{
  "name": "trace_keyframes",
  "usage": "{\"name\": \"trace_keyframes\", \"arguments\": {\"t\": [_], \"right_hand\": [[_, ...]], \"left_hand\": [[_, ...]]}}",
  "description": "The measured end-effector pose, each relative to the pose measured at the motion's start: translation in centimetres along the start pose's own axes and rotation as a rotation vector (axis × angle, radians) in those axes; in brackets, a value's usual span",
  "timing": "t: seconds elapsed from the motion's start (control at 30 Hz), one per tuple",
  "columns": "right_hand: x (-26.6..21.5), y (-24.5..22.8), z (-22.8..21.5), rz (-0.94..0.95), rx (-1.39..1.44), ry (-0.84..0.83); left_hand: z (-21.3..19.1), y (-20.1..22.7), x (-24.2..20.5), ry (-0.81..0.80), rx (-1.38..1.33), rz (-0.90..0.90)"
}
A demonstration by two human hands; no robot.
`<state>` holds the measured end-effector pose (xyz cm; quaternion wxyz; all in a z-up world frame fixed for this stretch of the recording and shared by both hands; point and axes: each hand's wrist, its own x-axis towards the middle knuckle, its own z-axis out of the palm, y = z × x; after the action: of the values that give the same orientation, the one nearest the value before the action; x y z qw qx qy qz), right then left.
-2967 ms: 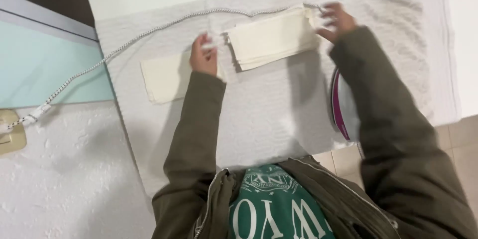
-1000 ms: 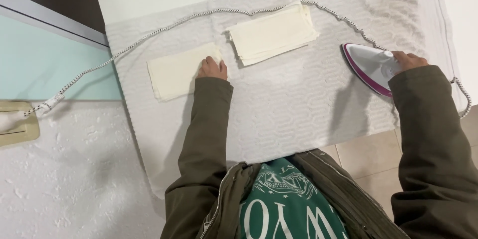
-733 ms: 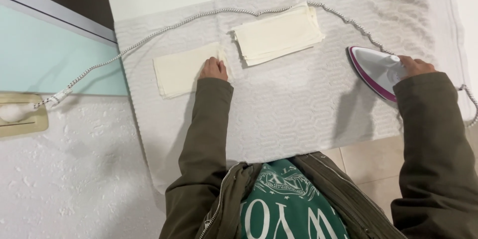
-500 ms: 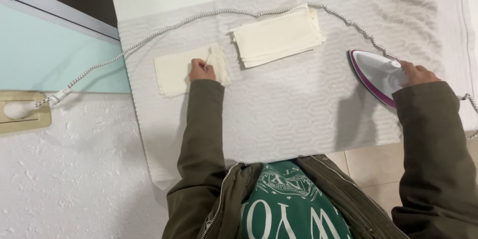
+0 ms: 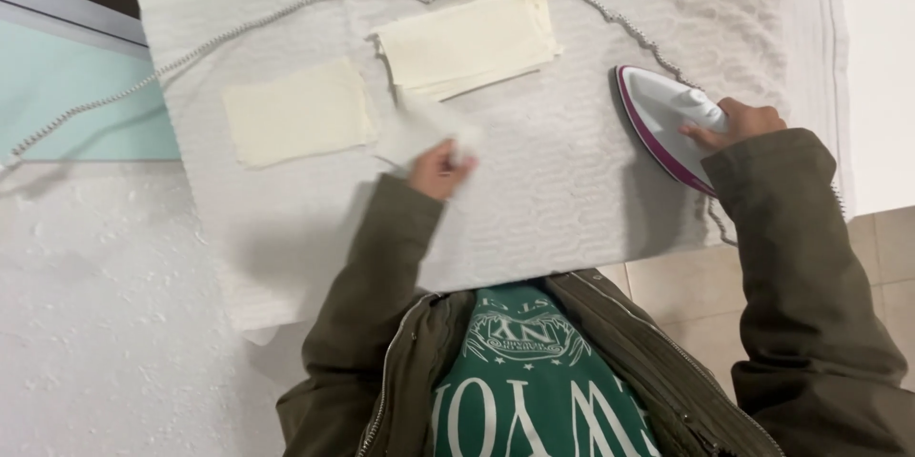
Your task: Ironing small rectangular pieces of white fabric on a table workspace.
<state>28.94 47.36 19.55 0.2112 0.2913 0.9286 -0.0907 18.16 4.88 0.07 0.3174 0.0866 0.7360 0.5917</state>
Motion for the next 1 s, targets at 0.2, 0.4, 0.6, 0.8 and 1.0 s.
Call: {"name": "trace_keyframes", "arguments": {"t": [0.2, 0.4, 0.6, 0.8, 1.0], "right_hand": [[-3.7, -1.0, -3.5, 0.022, 0.04, -0.002], [-6.7, -0.3, -4.2, -0.017, 0.042, 0.058], [-8.3, -0.5, -0.7, -0.005, 0.057, 0.046], [-9.8, -5.5, 2.8, -0.013, 0.022, -0.09], [-11.9, -13.3, 6.0, -0.011, 0.108, -0.237]], "left_hand": [[7.9, 8.0, -2.0, -0.344, -0.449, 0.177], [5.8, 5.6, -5.4, -0.316, -0.486, 0.108], [5.0, -7.2, -7.4, -0.113, -0.364, -0.1], [1.4, -7.2, -9.7, -0.007, -0.475, -0.197], [1.9, -3.2, -10.9, 0.166, -0.491, -0.242]]}}
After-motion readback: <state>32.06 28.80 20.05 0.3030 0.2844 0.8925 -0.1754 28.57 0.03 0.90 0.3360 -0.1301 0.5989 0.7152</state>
